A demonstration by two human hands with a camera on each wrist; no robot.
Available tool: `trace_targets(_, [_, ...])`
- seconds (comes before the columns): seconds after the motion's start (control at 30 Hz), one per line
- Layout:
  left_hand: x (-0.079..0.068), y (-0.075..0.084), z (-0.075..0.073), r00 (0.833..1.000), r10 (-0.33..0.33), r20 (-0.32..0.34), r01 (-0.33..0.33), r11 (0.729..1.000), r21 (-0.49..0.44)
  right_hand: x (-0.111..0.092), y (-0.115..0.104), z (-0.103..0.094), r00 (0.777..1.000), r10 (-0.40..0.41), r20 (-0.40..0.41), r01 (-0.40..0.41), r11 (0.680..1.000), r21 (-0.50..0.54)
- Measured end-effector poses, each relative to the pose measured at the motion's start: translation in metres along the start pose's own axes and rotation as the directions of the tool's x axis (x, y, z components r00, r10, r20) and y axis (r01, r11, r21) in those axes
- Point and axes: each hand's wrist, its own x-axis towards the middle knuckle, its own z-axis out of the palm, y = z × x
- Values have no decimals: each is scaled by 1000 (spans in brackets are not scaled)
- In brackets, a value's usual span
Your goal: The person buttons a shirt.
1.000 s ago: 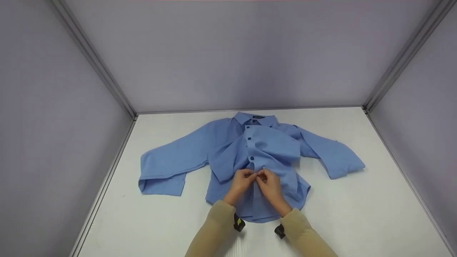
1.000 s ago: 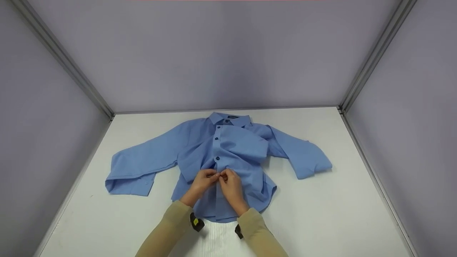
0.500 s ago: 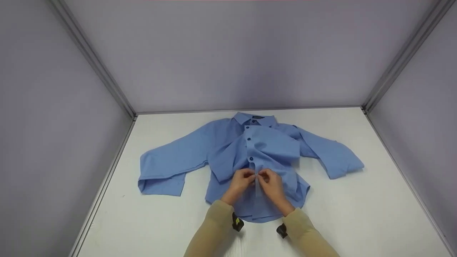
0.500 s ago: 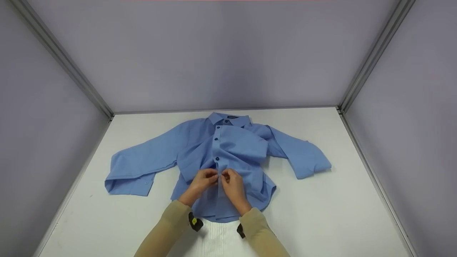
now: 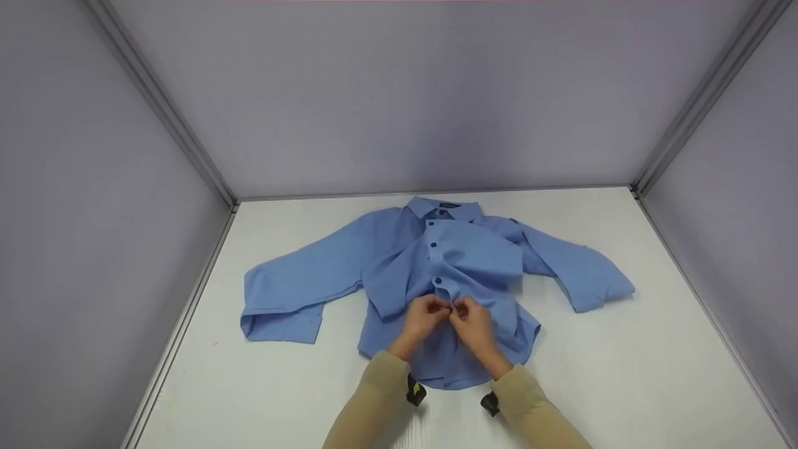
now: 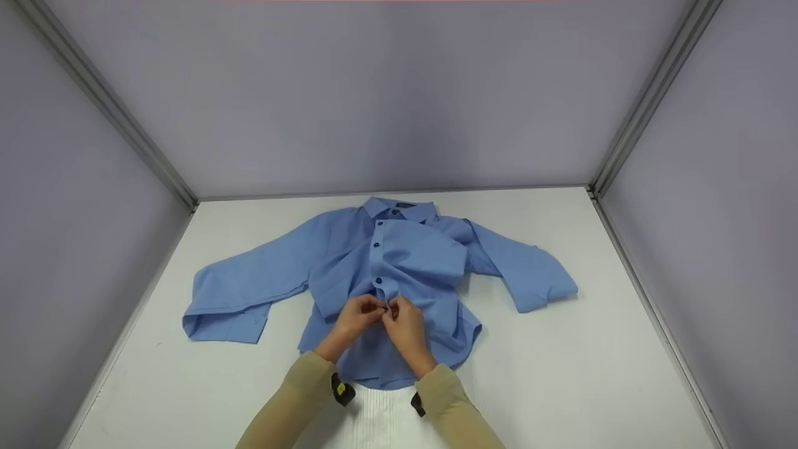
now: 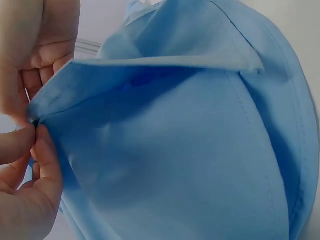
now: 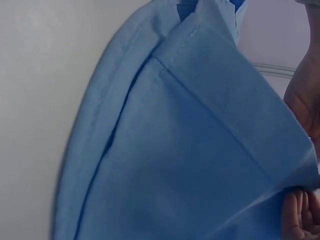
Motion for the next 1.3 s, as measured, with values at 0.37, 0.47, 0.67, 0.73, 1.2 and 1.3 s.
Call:
trace_targets(0.37, [-1, 2, 4, 999, -26, -47, 30, 995, 90, -5, -1, 2, 997, -62, -47, 58, 995, -81])
trace_targets(0.47, [-1, 2, 5, 997, 11, -81, 0, 991, 131, -6, -2, 4, 987, -133, -87, 120, 983, -138])
trace_targets(0.67, [0, -3, 4, 994, 9, -110, -4, 999, 40, -3, -2, 5, 982, -166, -91, 159, 984, -79])
trace_targets(0.73, [1, -4, 3, 996, -16, -88, 14, 1000, -20, -1, 0, 4, 990, -121, -69, 121, 993, 0])
trace_targets(1.2, [-12, 31, -12, 988, -155, 17, 155, 969, -194, 4, 6, -2, 991, 71, 111, -92, 975, 201])
trace_targets(1.3, [-10, 27, -9, 971, -238, 10, 233, 940, -248, 5, 7, -2, 991, 71, 114, -90, 982, 166])
